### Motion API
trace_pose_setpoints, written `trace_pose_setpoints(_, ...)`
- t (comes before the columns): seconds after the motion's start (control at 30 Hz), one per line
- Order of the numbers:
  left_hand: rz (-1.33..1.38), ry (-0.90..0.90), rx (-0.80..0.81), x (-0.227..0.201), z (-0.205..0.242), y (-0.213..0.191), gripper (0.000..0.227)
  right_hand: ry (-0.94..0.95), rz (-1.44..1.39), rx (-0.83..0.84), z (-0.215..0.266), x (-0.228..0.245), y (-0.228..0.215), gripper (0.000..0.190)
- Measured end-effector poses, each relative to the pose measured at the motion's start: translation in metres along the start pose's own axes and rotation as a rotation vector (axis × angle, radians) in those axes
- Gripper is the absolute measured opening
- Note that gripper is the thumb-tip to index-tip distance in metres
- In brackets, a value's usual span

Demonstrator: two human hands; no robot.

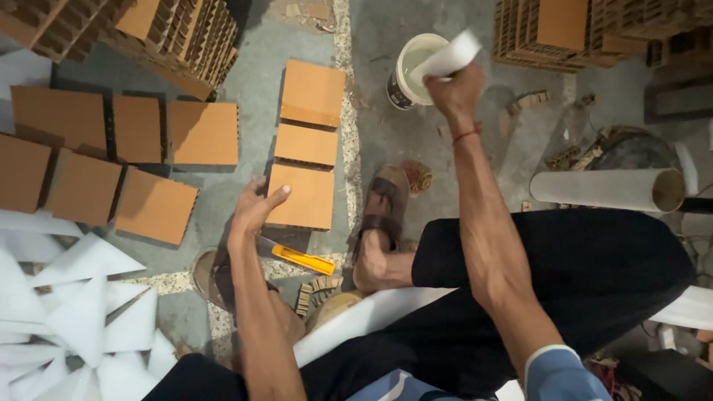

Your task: The person sits on the floor and assembles small cardboard boxes. They apply glue to the edges of flat cardboard pieces using a white foam applicator, fold the pieces into box shapes, and secure the joints. The person handles the cardboard pieces one at a time, repeatedly dipping the applicator into a bucket of glue.

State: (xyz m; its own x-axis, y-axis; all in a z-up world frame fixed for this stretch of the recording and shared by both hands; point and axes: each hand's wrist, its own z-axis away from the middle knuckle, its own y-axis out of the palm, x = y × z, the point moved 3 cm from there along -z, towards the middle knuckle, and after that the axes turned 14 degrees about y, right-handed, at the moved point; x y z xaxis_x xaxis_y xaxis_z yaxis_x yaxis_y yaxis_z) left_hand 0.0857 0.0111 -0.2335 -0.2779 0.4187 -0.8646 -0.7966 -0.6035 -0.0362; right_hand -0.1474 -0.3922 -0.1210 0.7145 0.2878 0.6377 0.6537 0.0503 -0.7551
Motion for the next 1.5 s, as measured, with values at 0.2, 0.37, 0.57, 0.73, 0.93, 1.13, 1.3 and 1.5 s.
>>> trace_pose_setpoints(0.2,0.680,-0.076,-0.215,0.038,0.023,0.014,0.067,0.164,-0.167,-0.119,-0.013,0.036,-0.059,0.032)
trace_pose_setpoints(0.37,1.129,0.195,-0.546,0.052,0.024,0.082,0.052,0.277,-0.151,-0.079,0.001,0.036,-0.053,0.036)
trace_pose_setpoints(0.57,0.823,0.190,-0.763,0.063,0.001,0.105,0.047,0.238,-0.066,-0.030,0.024,0.018,-0.033,0.037)
trace_pose_setpoints(0.73,0.976,0.115,-0.685,0.034,0.014,0.083,0.047,0.581,0.063,0.438,0.032,0.030,-0.036,0.028)
trace_pose_setpoints(0.93,1.020,0.295,-0.526,0.033,0.015,0.056,0.035,0.669,-0.925,0.881,0.096,0.066,-0.005,0.021)
trace_pose_setpoints(1.13,1.101,0.310,-0.502,0.036,0.009,0.047,0.032,0.285,-0.554,0.720,0.168,0.096,0.035,0.034)
trace_pose_setpoints(1.3,1.099,0.340,-0.514,0.031,0.008,0.043,0.029,-0.066,-0.327,0.642,0.184,0.120,0.038,0.024)
trace_pose_setpoints(1.5,0.974,0.358,-0.557,0.022,0.009,0.044,0.026,-0.068,-0.163,0.556,0.202,0.145,0.031,0.024)
